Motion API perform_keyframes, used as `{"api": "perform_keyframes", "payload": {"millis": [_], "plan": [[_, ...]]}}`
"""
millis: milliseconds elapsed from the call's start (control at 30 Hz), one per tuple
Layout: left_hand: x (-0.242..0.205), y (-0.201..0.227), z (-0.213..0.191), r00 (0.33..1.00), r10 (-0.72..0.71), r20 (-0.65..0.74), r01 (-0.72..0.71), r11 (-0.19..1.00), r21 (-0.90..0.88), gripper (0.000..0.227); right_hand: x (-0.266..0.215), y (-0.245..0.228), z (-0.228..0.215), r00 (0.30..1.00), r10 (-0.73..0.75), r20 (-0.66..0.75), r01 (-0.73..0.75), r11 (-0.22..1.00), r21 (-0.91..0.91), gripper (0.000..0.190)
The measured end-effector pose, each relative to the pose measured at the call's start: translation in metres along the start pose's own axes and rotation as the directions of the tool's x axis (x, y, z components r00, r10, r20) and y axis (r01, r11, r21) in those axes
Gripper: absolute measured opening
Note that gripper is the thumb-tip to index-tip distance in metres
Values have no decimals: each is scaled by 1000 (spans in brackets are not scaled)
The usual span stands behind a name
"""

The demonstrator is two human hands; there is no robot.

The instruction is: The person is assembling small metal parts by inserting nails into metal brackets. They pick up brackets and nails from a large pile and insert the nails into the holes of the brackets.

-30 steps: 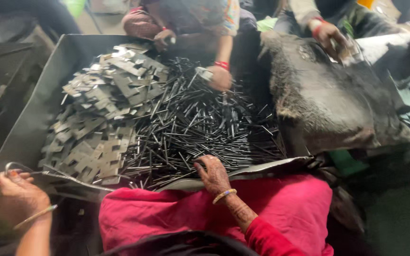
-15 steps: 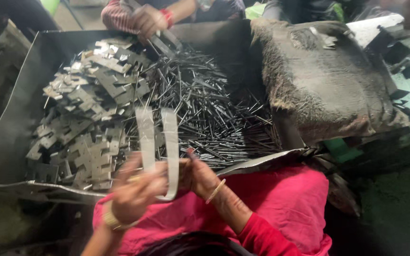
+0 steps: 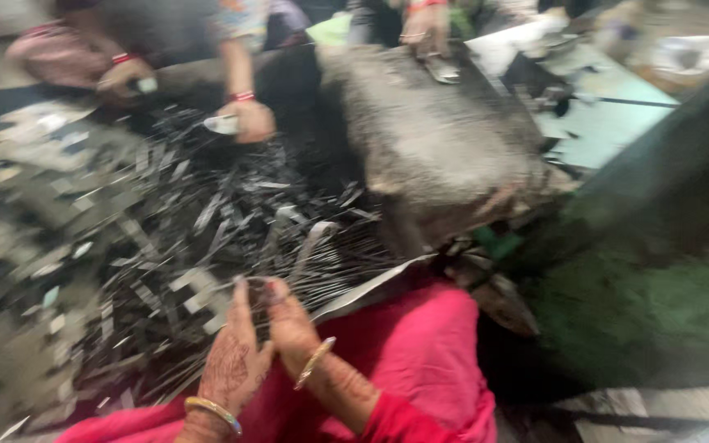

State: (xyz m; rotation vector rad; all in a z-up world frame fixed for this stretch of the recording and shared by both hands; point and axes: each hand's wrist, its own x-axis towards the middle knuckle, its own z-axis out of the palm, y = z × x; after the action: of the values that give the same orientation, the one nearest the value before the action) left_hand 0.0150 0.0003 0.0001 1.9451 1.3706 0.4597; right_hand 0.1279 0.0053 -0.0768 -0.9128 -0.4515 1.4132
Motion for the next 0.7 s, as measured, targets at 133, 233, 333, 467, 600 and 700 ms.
{"api": "perform_keyframes", "payload": {"millis": [133, 233, 333, 467, 600, 700], "plan": [[24, 25, 17, 987, -35, -158, 50, 995, 92, 65, 5, -44, -15, 996, -6, 88, 48, 877, -478, 41], [46, 23, 13, 980, -162, -118, 181, 970, 165, 50, -3, -103, -54, 879, -349, 324, 406, 191, -894, 35], [78, 7, 2, 956, 164, -244, -92, 955, 282, 49, -7, -151, -89, 684, -576, 448, 387, -234, -892, 13], [156, 1, 28, 954, 249, -166, -135, 853, 505, 27, 6, -153, -101, 516, -818, 253, 256, -135, -957, 10], [255, 25, 101, 871, 404, -280, -103, 708, 699, 24, 19, -135, -112, 528, -818, 228, 190, -148, -971, 8], [299, 39, 152, 983, 147, -107, -14, 649, 760, 24, 20, -128, -122, 562, -796, 226, 173, -155, -973, 6]]}}
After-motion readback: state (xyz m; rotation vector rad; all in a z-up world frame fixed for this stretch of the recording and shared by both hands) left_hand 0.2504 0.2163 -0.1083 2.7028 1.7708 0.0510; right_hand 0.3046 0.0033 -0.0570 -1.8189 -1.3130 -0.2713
